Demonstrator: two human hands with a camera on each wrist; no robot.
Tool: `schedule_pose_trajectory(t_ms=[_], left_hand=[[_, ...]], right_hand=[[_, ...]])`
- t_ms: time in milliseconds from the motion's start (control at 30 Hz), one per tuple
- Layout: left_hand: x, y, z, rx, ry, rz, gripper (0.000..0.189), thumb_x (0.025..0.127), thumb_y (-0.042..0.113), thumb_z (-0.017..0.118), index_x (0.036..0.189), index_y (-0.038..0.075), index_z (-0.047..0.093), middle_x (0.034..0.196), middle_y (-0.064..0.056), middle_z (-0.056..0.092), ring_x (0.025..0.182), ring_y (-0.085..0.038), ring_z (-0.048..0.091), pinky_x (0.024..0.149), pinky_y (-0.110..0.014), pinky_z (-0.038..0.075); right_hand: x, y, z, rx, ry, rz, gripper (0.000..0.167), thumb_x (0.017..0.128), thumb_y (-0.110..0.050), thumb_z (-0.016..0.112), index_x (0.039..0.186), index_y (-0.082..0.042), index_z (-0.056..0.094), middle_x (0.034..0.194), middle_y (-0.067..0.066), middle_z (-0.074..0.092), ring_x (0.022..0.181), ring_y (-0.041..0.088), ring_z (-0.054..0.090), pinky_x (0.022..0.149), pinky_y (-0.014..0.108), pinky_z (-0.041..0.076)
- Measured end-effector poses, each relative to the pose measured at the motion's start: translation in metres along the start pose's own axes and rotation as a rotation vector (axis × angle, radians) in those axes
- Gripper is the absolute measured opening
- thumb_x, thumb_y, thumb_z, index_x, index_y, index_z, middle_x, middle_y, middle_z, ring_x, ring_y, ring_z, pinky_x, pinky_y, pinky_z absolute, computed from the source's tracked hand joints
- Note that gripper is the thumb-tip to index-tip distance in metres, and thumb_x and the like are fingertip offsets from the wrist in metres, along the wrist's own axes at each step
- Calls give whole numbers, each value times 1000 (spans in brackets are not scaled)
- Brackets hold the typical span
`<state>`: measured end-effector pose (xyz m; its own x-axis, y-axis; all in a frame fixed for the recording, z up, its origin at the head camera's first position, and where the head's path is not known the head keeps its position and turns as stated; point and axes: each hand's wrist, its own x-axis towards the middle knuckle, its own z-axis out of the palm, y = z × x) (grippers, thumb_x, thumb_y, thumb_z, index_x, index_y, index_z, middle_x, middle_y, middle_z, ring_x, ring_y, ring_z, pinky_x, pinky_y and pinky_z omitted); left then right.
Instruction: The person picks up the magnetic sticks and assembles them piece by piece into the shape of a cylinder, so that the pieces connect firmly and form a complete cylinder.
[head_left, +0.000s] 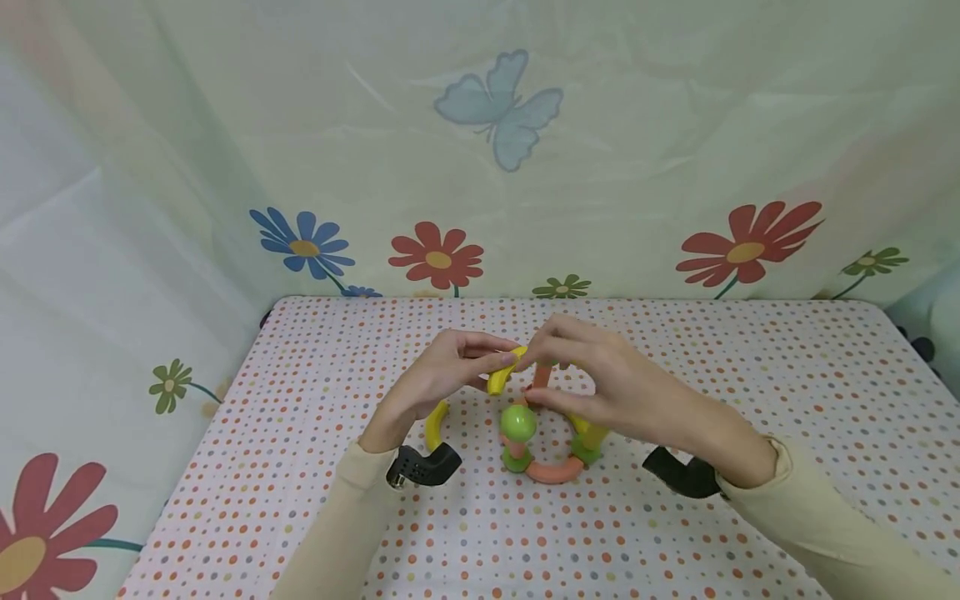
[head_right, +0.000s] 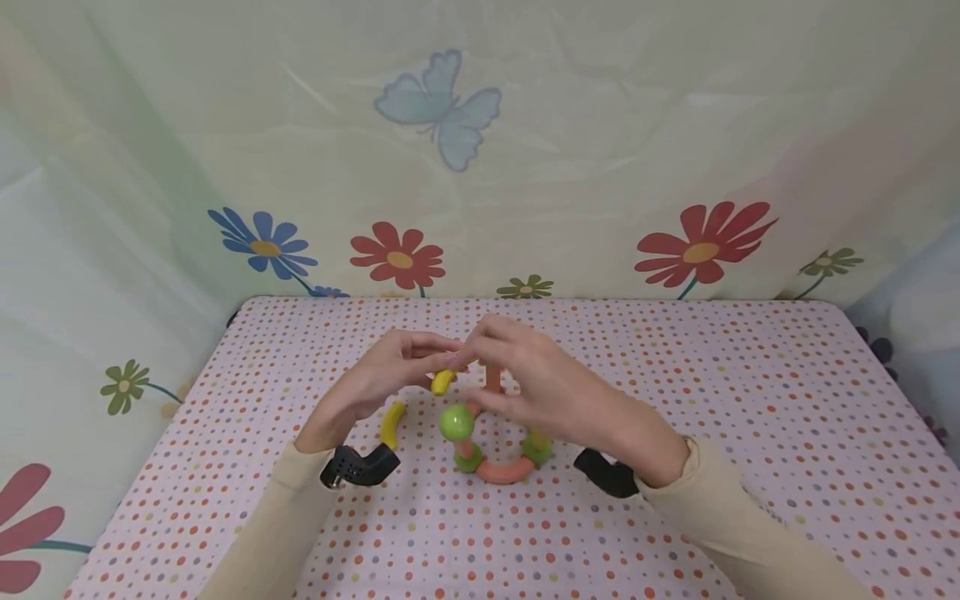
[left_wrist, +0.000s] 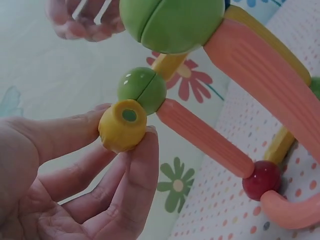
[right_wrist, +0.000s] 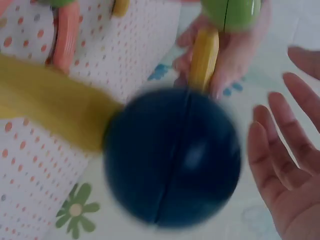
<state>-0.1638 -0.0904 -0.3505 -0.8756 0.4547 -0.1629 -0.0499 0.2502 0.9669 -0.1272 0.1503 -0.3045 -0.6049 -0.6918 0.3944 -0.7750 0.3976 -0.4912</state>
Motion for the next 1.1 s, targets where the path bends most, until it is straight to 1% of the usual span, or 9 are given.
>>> schedule_pose_trajectory(t_ms=[100, 200, 467, 700, 800, 900, 1000, 1033, 1100], left_hand=[[0, 0, 0, -21, 12, -13, 33, 101, 16, 71, 130, -2, 70, 117, -13, 76, 94, -18, 72, 88, -45, 60], [1, 0, 1, -43, 20, -31, 32, 100, 14, 72, 127, -2, 71, 116, -13, 77, 91, -16, 72, 84, -40, 61], [2, 2, 6, -96, 38, -60, 29, 99, 11, 73, 124, -3, 72, 115, -15, 77, 92, -16, 73, 80, -37, 62], [2, 2, 8, -137, 27, -63, 30, 102, 8, 68, 127, -8, 69, 117, -19, 75, 85, -14, 74, 80, -36, 62], [1, 0, 8, -144, 23, -55, 31, 102, 9, 68, 128, -8, 68, 116, -19, 75, 85, -14, 73, 81, -36, 62], [-1, -1, 6, -147, 10, -41, 32, 105, 11, 65, 130, -8, 67, 118, -19, 74, 90, -16, 73, 82, -37, 62], [-5, -7, 6, -129, 22, -25, 34, 109, 13, 58, 136, -6, 63, 121, -20, 70, 97, -21, 73, 85, -39, 62], [-8, -10, 6, -105, 41, -24, 33, 109, 12, 57, 137, -5, 62, 121, -20, 68, 99, -23, 73, 86, -41, 61], [-14, -19, 8, 15, 81, -29, 34, 108, 6, 57, 140, -1, 61, 123, -18, 67, 103, -27, 71, 87, -41, 61]], right_hand=[[-1, -12, 9, 15, -129, -21, 25, 91, -16, 84, 113, -17, 73, 115, -6, 61, 99, 10, 58, 81, 30, 55], [-1, -15, 16, -4, -183, -28, 26, 88, -15, 86, 111, -14, 74, 117, -3, 63, 105, 14, 59, 86, 30, 56], [1, -10, 22, -38, -148, -53, 24, 85, -10, 88, 105, -9, 75, 113, 0, 65, 101, 15, 61, 82, 26, 57], [2, -10, 23, -53, -147, -75, 26, 86, -9, 87, 110, -9, 76, 117, 3, 66, 100, 16, 64, 82, 27, 57], [2, -11, 21, -35, -158, -50, 26, 88, -12, 86, 112, -9, 76, 119, 2, 66, 100, 15, 63, 81, 27, 57], [-1, -10, 12, 32, -134, 16, 22, 93, -14, 81, 114, -14, 74, 117, -4, 64, 98, 12, 61, 80, 28, 56], [-6, -4, -8, 86, -18, 71, 20, 96, -9, 76, 115, -16, 74, 113, -8, 65, 95, 8, 60, 79, 27, 55], [-8, 1, -15, 89, 30, 88, 21, 97, -7, 75, 115, -16, 74, 113, -8, 66, 96, 8, 61, 81, 26, 55], [-15, 15, -30, 102, 107, 153, 22, 99, -3, 71, 118, -14, 73, 115, -4, 67, 98, 5, 63, 82, 21, 54]])
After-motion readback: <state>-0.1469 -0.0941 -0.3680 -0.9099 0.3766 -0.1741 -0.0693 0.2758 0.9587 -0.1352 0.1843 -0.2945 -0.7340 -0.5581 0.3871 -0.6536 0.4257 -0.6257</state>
